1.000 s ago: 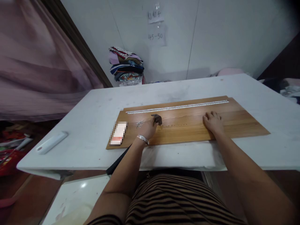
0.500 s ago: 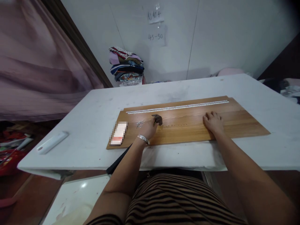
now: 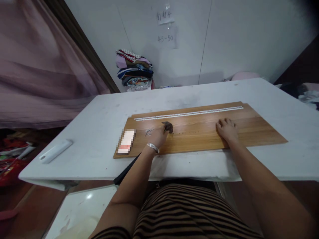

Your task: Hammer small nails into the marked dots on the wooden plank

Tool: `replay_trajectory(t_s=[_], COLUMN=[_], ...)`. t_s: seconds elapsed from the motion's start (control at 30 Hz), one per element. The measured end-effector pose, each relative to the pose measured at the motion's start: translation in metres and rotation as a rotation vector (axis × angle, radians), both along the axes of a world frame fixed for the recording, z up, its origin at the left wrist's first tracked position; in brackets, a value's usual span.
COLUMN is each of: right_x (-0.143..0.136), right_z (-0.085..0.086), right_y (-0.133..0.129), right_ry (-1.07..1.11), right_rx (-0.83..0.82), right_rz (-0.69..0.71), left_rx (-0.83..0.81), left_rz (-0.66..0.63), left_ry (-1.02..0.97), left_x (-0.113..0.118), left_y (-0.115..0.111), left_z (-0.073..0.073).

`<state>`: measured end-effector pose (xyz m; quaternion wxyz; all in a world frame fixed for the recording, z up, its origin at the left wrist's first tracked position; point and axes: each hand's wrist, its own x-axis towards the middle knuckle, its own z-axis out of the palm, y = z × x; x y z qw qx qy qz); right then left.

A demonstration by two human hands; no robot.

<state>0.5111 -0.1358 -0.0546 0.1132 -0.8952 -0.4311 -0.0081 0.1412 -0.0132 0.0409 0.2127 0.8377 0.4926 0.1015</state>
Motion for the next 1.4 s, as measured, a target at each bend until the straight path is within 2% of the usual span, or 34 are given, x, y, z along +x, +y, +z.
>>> replay_trajectory(t_s=[0.23,0.5,0.73,0.93,1.4], right_x=[0.0013,0.0009,0.0016,0.0005,0.0011], right_z=[-0.002,-0.001,-0.0013,-0.0018,-0.0039], right_y=[0.0,0.0005,0.0004,0.0006,0.0011], right_ry=[0.0,-0.001,0.008,-0.01,-0.008], right_rx=[0.006,0.001,0.012,-0.008,0.0], right_rz=[-0.004,-0.008,0.006,0.0,-0.008], left_rx=[-0.027,-0.01,-0.026,0.014,0.006], left_rz=[0.023,-0.03,0.014,-0.021,0.004], left_ry=[0.061,0.029,0.044,0.05,0.071], left_x=[-0.0002,-0.0009,-0.0009,-0.0001,0.0003], left_y=[0.0001,-0.0003,-0.0004,-0.0014,-0.0011], left_z=[0.0065,0.0005,0.0041,0.0019,0.0013])
